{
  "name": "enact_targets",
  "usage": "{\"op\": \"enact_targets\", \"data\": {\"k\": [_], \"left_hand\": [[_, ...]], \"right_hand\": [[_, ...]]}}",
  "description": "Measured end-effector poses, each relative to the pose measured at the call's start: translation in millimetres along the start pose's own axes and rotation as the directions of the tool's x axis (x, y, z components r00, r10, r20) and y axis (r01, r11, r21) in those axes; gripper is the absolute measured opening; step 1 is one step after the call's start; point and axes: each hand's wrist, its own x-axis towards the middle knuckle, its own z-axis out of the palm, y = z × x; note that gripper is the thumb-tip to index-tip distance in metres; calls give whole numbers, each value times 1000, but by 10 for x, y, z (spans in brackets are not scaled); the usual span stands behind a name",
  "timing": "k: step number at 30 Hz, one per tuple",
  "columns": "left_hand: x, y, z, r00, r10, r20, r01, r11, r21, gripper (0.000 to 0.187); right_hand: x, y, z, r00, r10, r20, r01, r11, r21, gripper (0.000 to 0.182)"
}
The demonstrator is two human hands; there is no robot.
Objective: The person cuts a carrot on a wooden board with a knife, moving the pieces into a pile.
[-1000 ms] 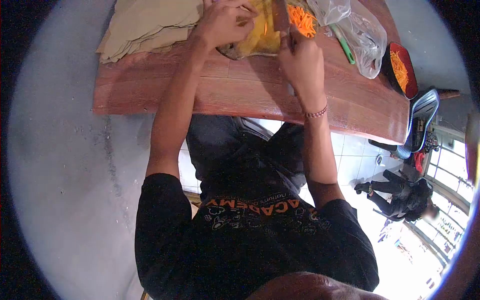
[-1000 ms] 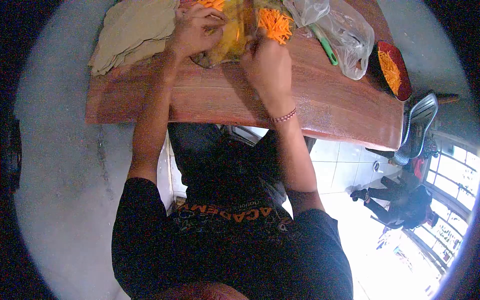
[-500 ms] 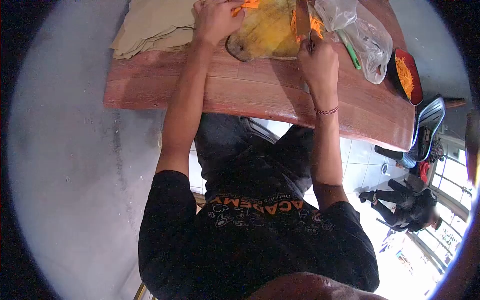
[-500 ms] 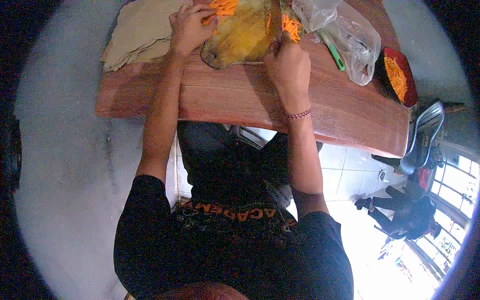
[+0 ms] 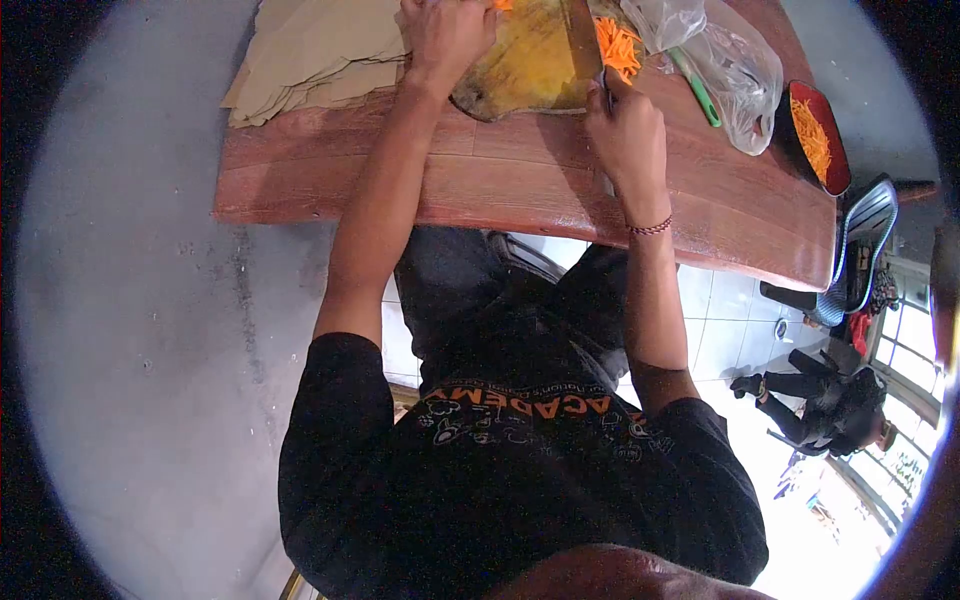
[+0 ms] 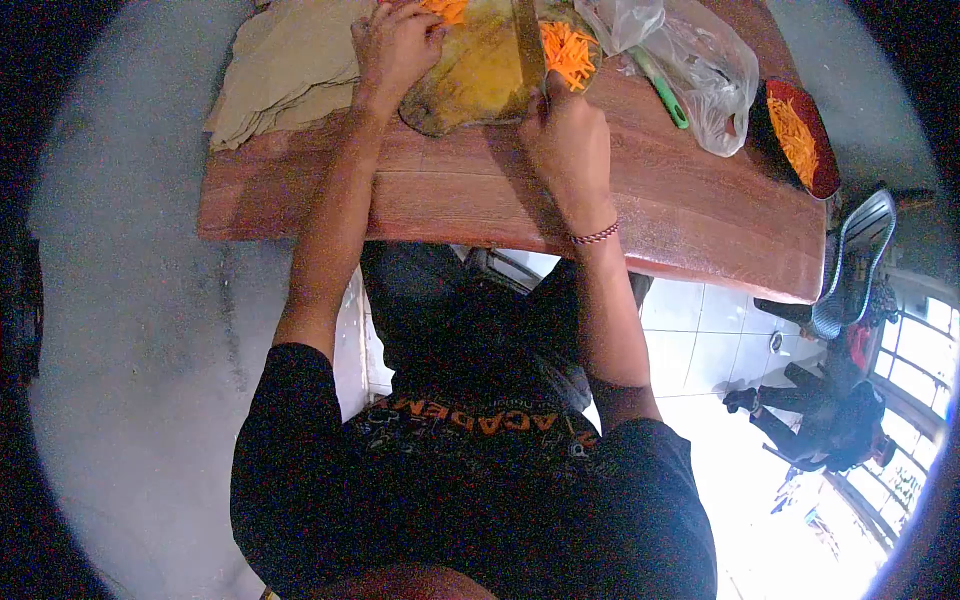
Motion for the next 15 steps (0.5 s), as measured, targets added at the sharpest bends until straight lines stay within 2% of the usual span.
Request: {"op": "enact_targets", "data": {"k": [3,5,7,9,11,12,14,15], "left_hand": [[45,112,-74,997,49,61,-56,993,105,28],[38,187,-129,994,48,-100,-46,999,19,27],[9,201,-85,992,110,-66,-114,992,-61,22],[-22,278,-97,984,172,-38,-176,974,-144,17],[-140,435,-231,952,302,44,-299,952,-68,20],[-148,433,-216,952,302,42,-299,952,-71,20],[-155,379,-190,922,387,31,-372,905,-207,23],[-153,355,-177,922,386,28,-373,904,-207,23]], "right_hand": [[-15,-10,-9,1000,14,23,-14,1000,22,23],[-20,-12,-26,999,18,28,-19,999,33,23],[-37,-9,-51,1000,9,10,-11,987,159,23],[-54,-31,-119,998,35,48,-43,984,173,24],[-72,-26,-138,994,62,93,-78,980,184,24],[-72,-16,-124,989,93,117,-113,977,181,24],[-62,-14,-109,983,119,138,-142,974,177,25],[-63,-12,-109,989,81,122,-100,983,154,25]]}}
